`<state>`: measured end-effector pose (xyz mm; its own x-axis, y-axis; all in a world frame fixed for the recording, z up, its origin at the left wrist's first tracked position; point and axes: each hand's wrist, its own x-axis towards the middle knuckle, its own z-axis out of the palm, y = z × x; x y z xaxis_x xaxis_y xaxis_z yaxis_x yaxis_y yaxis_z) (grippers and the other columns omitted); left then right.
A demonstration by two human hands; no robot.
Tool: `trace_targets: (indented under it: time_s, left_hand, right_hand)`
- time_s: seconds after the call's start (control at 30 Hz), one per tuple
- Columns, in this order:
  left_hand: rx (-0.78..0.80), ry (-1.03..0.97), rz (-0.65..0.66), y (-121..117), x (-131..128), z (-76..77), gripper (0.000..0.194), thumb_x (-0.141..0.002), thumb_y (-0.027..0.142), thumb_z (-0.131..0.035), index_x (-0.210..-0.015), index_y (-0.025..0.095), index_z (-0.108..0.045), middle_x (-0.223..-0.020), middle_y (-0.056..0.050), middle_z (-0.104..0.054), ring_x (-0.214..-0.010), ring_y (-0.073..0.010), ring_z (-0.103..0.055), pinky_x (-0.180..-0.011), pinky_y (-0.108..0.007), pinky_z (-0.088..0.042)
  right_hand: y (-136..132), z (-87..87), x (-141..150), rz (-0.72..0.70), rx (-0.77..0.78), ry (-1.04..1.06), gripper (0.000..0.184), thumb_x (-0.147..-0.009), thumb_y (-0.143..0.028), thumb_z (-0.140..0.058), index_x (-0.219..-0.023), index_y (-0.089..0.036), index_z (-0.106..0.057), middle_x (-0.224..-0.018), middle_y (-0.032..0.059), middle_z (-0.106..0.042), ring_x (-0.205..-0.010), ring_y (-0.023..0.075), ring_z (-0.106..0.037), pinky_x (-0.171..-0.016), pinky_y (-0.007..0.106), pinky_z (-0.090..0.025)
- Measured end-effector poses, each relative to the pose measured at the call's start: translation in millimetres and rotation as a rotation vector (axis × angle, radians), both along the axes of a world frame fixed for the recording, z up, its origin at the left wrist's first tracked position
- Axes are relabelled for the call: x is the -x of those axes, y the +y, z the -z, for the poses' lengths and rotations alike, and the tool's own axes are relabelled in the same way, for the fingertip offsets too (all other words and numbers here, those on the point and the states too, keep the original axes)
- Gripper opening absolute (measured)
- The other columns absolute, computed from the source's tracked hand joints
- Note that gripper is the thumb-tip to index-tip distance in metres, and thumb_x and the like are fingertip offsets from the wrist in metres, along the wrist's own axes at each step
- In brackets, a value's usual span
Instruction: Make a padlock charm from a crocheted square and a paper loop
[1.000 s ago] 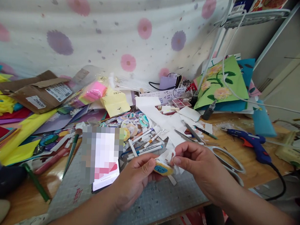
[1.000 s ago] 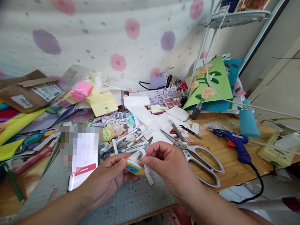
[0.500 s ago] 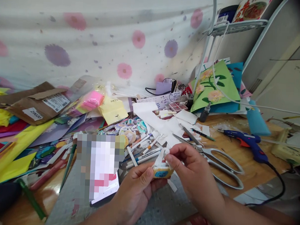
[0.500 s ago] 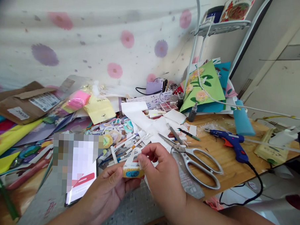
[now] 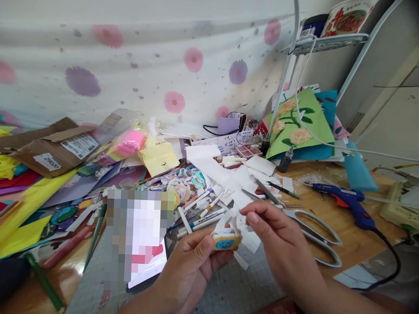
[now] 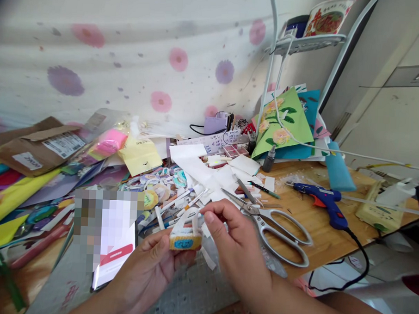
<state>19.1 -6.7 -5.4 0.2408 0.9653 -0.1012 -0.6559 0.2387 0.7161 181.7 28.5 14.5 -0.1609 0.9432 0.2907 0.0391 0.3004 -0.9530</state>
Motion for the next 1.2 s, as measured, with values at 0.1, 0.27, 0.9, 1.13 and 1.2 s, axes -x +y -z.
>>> trace_targets:
  time_s: [0.1,0.27,0.9,1.13,1.2]
  left_hand:
    - [0.007,-0.018,-0.015,0,1,-0.7,0.02,-0.077,0.029,-0.07,-0.091,0.015,-0.074,-0.099,-0.009,-0.073,-0.091,-0.0192,-0.064,-0.079,-0.027,-0.051]
    - [0.012,-0.028,-0.024,0,2,1.4,0.02,-0.079,0.027,-0.069,-0.094,0.015,-0.073,-0.101,-0.009,-0.072,-0.09,-0.0184,-0.064,-0.08,-0.028,-0.051]
    - [-0.01,-0.02,-0.032,-1,2,1.2,0.019,-0.078,0.029,-0.069,-0.091,0.015,-0.073,-0.099,-0.009,-0.072,-0.091,-0.0195,-0.064,-0.081,-0.03,-0.05]
    - [0.02,-0.014,-0.072,0,2,0.0,0.02,-0.07,0.029,-0.077,-0.088,0.02,-0.075,-0.099,-0.006,-0.073,-0.091,-0.0187,-0.064,-0.08,-0.029,-0.05]
    - [-0.002,-0.004,-0.057,0,2,0.6,0.021,-0.07,0.029,-0.077,-0.089,0.021,-0.075,-0.1,-0.005,-0.073,-0.093,-0.0185,-0.064,-0.083,-0.029,-0.048]
  right_hand:
    - [-2,-4.0,-12,-0.047,-0.247,-0.136,0.018,-0.09,-0.018,-0.051,-0.095,-0.028,-0.063,-0.085,-0.0001,-0.057,-0.081,0.0155,-0.054,-0.071,0.026,-0.043]
    - [-6,-2.9,-21,-0.149,-0.431,-0.284,0.033,-0.088,-0.01,-0.049,-0.109,-0.033,-0.059,-0.094,0.0012,-0.054,-0.087,0.0155,-0.055,-0.073,0.025,-0.044]
    - [-5,-6.7,-26,-0.146,-0.441,-0.393,0.035,-0.088,-0.011,-0.05,-0.113,-0.035,-0.057,-0.082,0.0006,-0.062,-0.075,0.0174,-0.059,-0.064,0.028,-0.046]
    - [-3,-7.8,-24,-0.213,-0.474,-0.454,0.031,-0.088,-0.011,-0.049,-0.111,-0.028,-0.061,-0.079,0.0032,-0.058,-0.072,0.0166,-0.056,-0.062,0.028,-0.046]
    - [-4,-7.9,-23,-0.207,-0.488,-0.483,0.029,-0.088,-0.011,-0.05,-0.109,-0.026,-0.062,-0.078,0.0033,-0.057,-0.071,0.0167,-0.055,-0.061,0.028,-0.045]
